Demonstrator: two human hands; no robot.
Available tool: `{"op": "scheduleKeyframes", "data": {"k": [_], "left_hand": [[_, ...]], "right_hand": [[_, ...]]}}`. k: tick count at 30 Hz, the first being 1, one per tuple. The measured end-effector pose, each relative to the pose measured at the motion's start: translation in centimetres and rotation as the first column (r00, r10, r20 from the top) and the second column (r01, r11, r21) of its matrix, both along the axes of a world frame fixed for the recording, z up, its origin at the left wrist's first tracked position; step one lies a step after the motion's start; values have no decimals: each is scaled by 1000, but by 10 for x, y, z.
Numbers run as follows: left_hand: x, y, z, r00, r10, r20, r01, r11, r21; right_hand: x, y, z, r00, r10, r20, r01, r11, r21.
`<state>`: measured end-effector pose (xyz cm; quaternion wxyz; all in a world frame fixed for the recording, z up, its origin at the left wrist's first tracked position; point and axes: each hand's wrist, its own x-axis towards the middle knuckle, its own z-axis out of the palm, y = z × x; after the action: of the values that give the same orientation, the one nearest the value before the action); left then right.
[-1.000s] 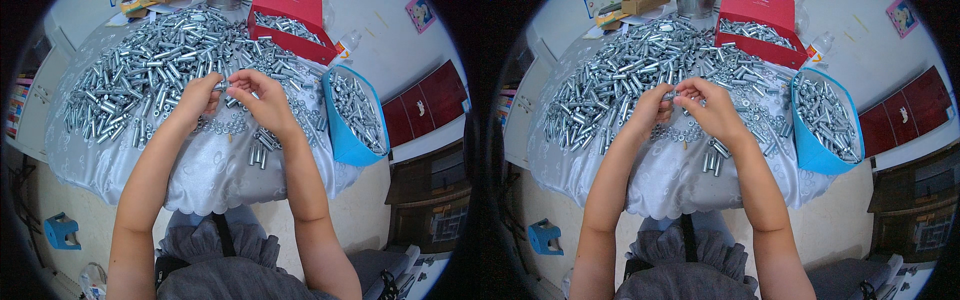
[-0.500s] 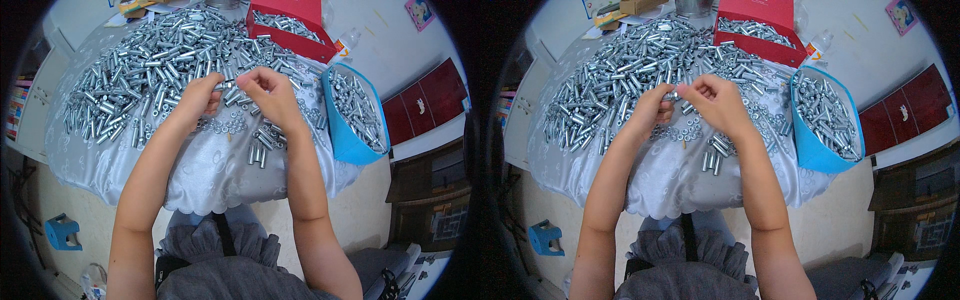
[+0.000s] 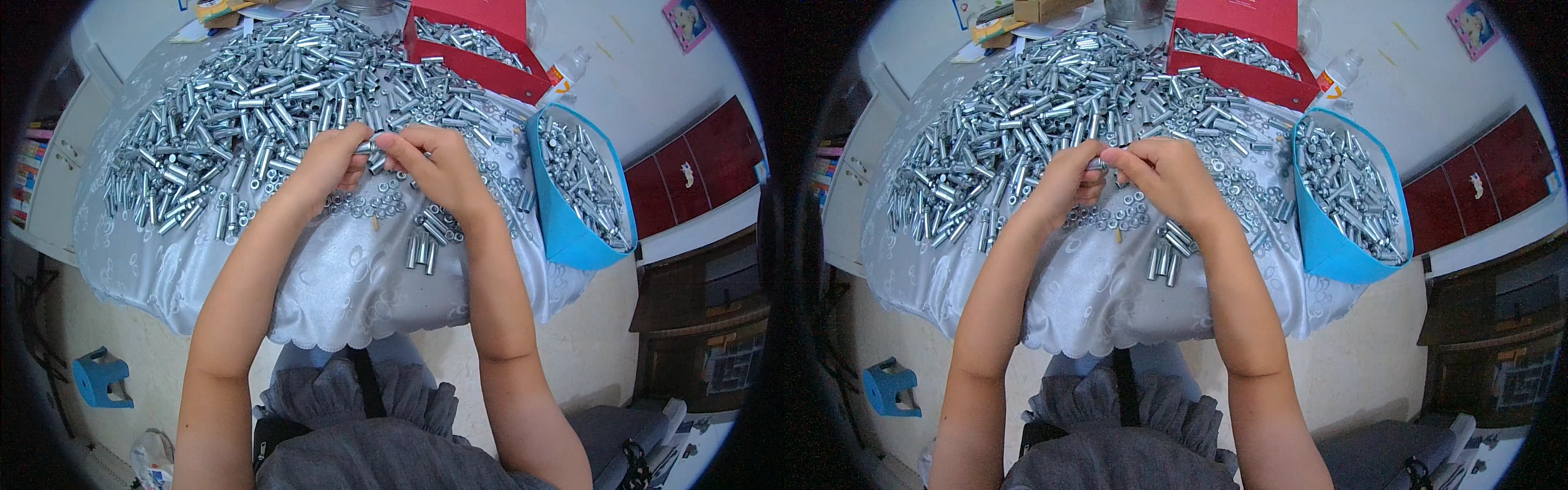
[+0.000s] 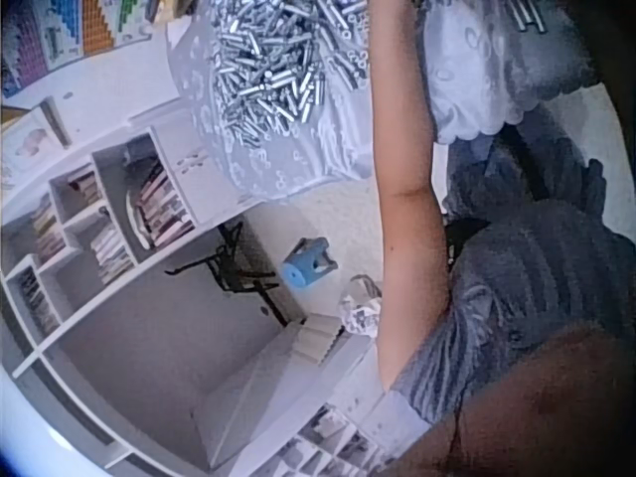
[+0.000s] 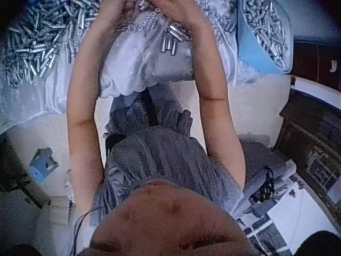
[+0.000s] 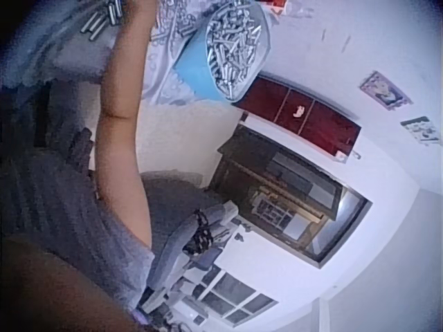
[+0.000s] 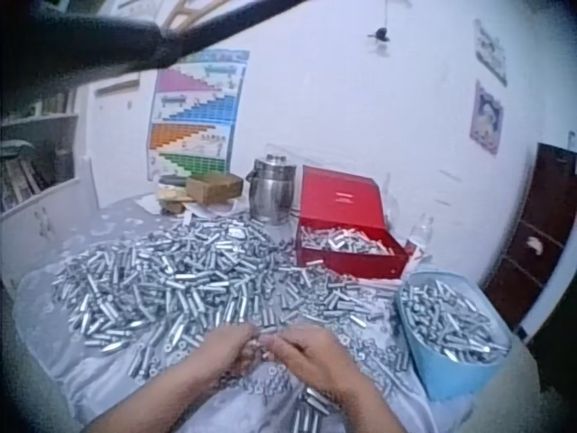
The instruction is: The person sits at a table covered with a white cloth, sorting through a large pile of metal bolts and nuts. They repeatedly pick up a bolt and a nut, thread the nut onto the bolt, and place the assembled unit into a blue container on the right. The person continues this repetitive assembly process throughout the video.
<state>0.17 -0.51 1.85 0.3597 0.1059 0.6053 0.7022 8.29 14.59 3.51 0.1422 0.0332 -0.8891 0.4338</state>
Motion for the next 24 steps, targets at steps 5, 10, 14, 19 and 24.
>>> {"op": "scheduleKeyframes", "data": {"k": [5, 10, 14, 19, 24], "left_hand": [[-1, -3, 2, 1000, -24, 13, 23, 999, 49], [-3, -3, 1, 999, -30, 20, 29, 998, 61], [-5, -3, 0, 999, -18, 44, 15, 997, 73], [-1, -3, 4, 1000, -15, 16, 14, 999, 34], [-3, -2, 1, 1000, -16, 11, 16, 999, 44]], "right_hand": [[0, -1, 0, 998, -44, -52, 35, 986, -164], [-1, -5, -1, 983, 71, -170, -104, 975, -195], [-2, 5, -4, 997, 67, -34, -67, 998, 6], [4, -10, 9, 992, -59, -108, 43, 989, -142], [-3, -5, -3, 987, 67, -147, -84, 990, -112]]}}
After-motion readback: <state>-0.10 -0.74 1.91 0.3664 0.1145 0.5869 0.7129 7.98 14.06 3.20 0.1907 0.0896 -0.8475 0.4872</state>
